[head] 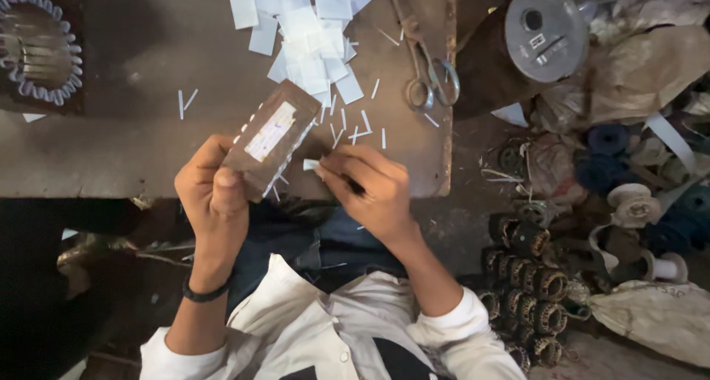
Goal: The person inserts rectangular paper insulation strips into the slots of a metal motor stator by hand, handling the strips and the stator unit on a workbench.
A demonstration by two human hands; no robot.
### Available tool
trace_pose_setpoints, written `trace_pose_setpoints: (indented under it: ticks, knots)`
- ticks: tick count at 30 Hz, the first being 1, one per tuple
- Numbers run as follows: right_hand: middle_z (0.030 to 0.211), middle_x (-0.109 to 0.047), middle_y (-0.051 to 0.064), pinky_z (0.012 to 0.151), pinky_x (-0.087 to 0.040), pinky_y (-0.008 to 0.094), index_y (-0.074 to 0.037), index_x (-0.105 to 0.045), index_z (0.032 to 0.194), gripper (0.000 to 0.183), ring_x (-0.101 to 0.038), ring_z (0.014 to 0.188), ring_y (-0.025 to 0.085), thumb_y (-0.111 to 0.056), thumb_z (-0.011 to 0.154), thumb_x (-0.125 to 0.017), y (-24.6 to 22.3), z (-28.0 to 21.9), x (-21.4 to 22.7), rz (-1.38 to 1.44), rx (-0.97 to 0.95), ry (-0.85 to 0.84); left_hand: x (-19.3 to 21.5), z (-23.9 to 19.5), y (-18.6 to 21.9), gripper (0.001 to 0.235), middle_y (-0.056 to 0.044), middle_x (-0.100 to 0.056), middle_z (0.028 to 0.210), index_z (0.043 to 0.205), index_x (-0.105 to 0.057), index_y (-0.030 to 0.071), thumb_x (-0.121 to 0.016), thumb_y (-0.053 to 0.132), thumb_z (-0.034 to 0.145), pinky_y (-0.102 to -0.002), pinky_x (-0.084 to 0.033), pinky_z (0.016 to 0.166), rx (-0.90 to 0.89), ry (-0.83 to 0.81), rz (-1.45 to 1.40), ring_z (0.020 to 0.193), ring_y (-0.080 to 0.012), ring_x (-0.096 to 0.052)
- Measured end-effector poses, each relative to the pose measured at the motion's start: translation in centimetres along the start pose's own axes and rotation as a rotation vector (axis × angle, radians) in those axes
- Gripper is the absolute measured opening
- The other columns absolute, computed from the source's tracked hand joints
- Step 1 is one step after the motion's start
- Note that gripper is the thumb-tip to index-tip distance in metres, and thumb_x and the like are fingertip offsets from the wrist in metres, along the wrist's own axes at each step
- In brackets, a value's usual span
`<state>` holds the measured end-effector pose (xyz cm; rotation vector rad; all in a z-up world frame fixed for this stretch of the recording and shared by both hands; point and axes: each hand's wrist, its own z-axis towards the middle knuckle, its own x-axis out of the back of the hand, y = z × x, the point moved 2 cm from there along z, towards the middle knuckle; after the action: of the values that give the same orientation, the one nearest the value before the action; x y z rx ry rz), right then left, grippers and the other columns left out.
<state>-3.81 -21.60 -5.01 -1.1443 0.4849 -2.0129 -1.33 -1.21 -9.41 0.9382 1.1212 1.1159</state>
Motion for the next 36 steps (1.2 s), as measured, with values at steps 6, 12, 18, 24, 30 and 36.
trace_pose_setpoints:
  ticks: [6,12,18,24,30,36]
  knots:
    - [0.101,-0.071,0.008,0.075,-0.058,0.034,-0.004,-0.074,0.097,0.015,-0.073,0.084,0.026,-0.003,0.086,-0.084,-0.2,1.3,-1.0,-0.003,0.026,-0.069,0.6,0.1,0.0,0.076,0.001,-0.055,0.085,0.103,-0.063,-0.009,-0.054,0.066,0.108,-0.02,-0.035,0.062,-0.011,0.098,0.086,0.073,-0.0035,-0.046]
    - [0.099,-0.072,0.008,0.074,-0.057,0.035,-0.003,-0.074,0.096,0.015,-0.073,0.083,0.025,-0.004,0.085,-0.084,-0.4,1.9,-1.1,-0.012,0.011,-0.048,0.8,0.0,0.2,0.078,-0.002,-0.058,0.098,0.103,-0.06,-0.011,-0.049,0.066,0.109,-0.022,-0.037,0.068,-0.058,0.11,0.081,0.081,-0.0057,-0.049]
    - [0.101,-0.072,0.009,0.075,-0.058,0.035,-0.004,-0.075,0.097,0.015,-0.074,0.086,0.026,-0.004,0.085,-0.084,-0.5,1.9,-1.5,-0.066,0.045,-0.017,0.7,-0.2,0.2,0.077,-0.003,-0.059,0.095,0.098,-0.058,-0.009,-0.047,0.066,0.111,-0.022,-0.038,0.068,-0.077,0.113,0.108,0.08,-0.0059,-0.049]
    - [0.103,-0.071,0.012,0.073,-0.059,0.036,-0.001,-0.074,0.106,0.024,-0.074,0.084,0.027,-0.005,0.085,-0.084,-1.8,1.2,-2.1,-0.046,-0.036,-0.013,0.6,-0.7,0.0,0.081,0.002,-0.055,0.085,0.111,-0.063,-0.01,-0.048,0.069,0.106,-0.021,-0.034,0.066,-0.011,0.121,0.109,0.074,-0.0027,-0.046]
    - [0.105,-0.073,0.012,0.07,-0.06,0.032,-0.001,-0.072,0.109,0.024,-0.076,0.083,0.024,-0.004,0.088,-0.083,-1.5,0.3,-1.9,-0.028,-0.089,0.028,0.6,-0.2,0.2,0.075,0.0,-0.056,0.091,0.1,-0.061,-0.01,-0.049,0.063,0.112,-0.022,-0.034,0.065,-0.037,0.112,0.074,0.076,-0.0046,-0.046]
    - [0.102,-0.074,0.01,0.075,-0.058,0.035,-0.007,-0.072,0.111,0.028,-0.074,0.087,0.027,-0.005,0.087,-0.085,-0.9,1.0,-2.0,-0.051,-0.018,-0.071,0.0,0.2,1.1,0.073,-0.001,-0.057,0.092,0.103,-0.061,-0.01,-0.049,0.062,0.109,-0.024,-0.041,0.062,0.002,0.109,0.02,0.077,-0.0068,-0.051]
